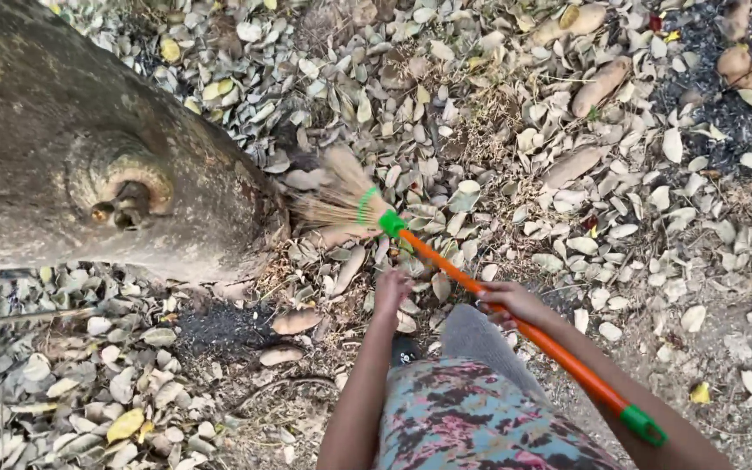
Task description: The recorder is sweeping dry leaves on the ground using a broom.
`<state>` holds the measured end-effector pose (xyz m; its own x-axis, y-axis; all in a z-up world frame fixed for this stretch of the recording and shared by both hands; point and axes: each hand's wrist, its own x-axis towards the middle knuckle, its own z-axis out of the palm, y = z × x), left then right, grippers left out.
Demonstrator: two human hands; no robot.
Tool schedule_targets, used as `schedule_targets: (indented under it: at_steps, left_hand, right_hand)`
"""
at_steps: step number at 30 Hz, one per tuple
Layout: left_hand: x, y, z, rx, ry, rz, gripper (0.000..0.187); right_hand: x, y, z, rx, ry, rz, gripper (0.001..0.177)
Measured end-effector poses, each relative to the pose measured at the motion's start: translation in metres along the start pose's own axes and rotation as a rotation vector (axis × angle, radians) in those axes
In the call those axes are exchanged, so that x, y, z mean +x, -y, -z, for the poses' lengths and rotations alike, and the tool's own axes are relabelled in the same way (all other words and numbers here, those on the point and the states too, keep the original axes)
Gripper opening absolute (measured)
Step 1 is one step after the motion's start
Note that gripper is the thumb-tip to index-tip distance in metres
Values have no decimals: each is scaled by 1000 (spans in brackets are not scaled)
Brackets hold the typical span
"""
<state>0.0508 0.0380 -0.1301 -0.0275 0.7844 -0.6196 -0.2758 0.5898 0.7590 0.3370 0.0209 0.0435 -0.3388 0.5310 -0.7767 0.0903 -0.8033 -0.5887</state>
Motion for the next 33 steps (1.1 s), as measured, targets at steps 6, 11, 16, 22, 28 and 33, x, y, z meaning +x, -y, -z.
schedule_targets:
  at_steps: [6,11,16,22,28,33]
  left_hand:
    - [-61,-29,19,21,37,181,41]
    - [-74,-40,29,-7,40,191,47]
    - [-60,-16,43,-127,-17,120,46]
    - [-81,-15,54,-8,-55,116,45]
    - [-85,9,41,-30,-5,192,41]
    - [-73,25,13,-71,87,235,37]
  right_hand:
    - [-99,39,-63,-140,-227,-26,51]
    - [-122,39,-127,-84,-116,1,60]
    - [17,3,-124,-127,43,119,46]
    - [33,8,-87,-130,-164,142,43]
    - [-124,9,-144,-512,-286,132,64]
    - [-125,-37,-106,-132,-114,9,61]
